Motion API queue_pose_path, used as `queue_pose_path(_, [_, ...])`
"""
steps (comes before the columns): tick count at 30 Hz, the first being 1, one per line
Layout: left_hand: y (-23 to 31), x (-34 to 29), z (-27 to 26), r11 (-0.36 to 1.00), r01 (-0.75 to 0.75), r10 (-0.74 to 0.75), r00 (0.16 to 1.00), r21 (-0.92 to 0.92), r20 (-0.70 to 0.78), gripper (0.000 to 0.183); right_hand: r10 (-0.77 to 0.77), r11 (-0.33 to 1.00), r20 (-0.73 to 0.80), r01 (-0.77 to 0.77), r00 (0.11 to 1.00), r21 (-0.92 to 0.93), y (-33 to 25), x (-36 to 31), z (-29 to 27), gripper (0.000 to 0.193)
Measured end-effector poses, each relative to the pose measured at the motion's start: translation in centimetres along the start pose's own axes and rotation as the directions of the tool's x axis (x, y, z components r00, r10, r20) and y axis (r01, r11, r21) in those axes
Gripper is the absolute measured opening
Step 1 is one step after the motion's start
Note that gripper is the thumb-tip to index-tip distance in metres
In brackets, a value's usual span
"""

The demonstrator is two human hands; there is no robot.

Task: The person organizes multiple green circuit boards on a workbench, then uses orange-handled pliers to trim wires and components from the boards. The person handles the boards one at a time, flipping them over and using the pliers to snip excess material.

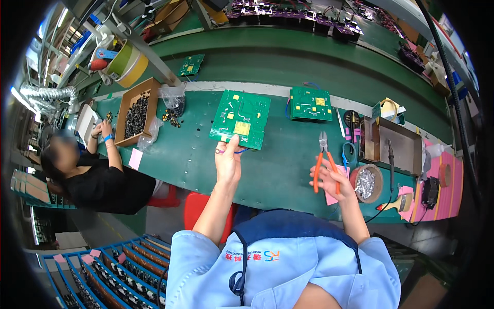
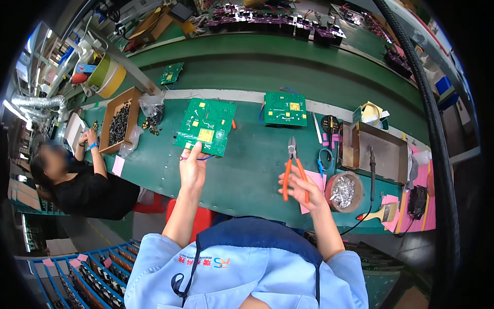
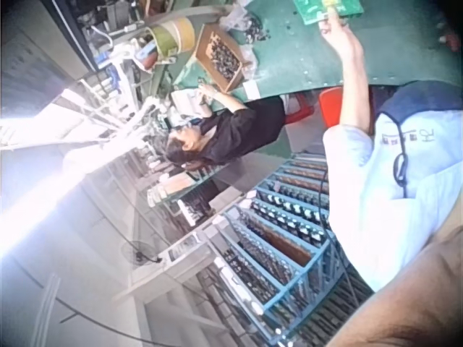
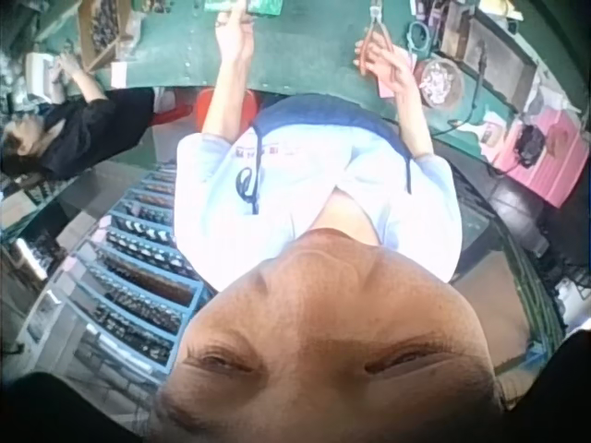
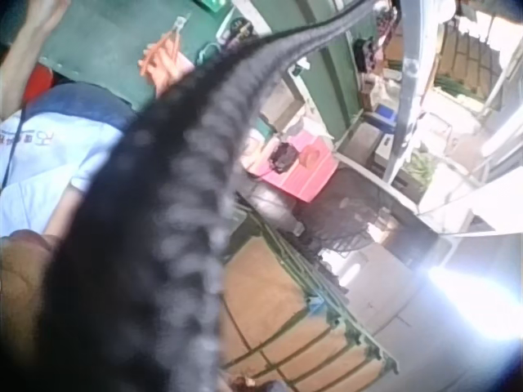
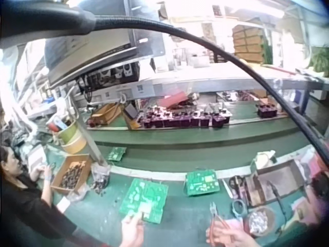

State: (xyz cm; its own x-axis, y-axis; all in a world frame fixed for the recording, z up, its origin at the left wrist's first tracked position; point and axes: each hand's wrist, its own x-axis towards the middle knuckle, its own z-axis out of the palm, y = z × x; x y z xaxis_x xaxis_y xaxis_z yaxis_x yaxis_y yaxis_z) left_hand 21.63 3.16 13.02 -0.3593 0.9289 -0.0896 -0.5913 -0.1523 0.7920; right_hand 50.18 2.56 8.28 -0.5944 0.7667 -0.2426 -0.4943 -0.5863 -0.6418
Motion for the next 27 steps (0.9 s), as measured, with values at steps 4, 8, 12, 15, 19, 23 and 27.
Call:
queue_pose_path(4, [-0.9,0.7,0.7,0.999,0.032,-0.033,0.999,0.02,0.021,0.023,-0.045,0.913,0.209,-0.044,0.977,0.405,1.3,-1.1,1.7,0.074])
queue_pose_path(8, [-1.4,1.4,0.8,0.997,0.026,-0.027,0.999,0.069,0.017,0.025,0.069,0.909,0.176,-0.134,0.982,0.396,2.6,-0.1,0.1,0.082])
queue_pose_path(12, [-1.9,1.3,0.3,0.996,0.05,-0.051,0.999,0.068,0.012,0.028,-0.022,0.947,0.257,-0.062,0.966,0.314,1.1,0.1,0.8,0.087])
queue_pose_path(15, [-2.2,1.3,0.5,0.992,0.096,-0.099,0.995,0.086,0.031,0.026,-0.049,0.942,0.336,-0.068,0.94,0.329,1.2,-0.1,0.7,0.091])
queue_pose_path(19, [-2.8,0.9,0.2,0.986,0.132,-0.138,0.989,0.101,0.056,0.022,-0.034,0.922,0.335,-0.1,0.941,0.373,1.4,-0.3,1.6,0.085])
queue_pose_path(23, [-3.0,0.4,0.0,0.98,0.16,-0.17,0.982,0.117,0.08,0.022,0.023,0.989,0.192,-0.051,0.981,0.139,2.1,-0.8,1.1,0.063])
queue_pose_path(27, [-3.1,0.1,-0.3,0.979,0.163,-0.176,0.979,0.119,0.102,0.023,0.017,0.985,0.118,-0.037,0.993,0.169,2.9,-1.0,1.3,0.065])
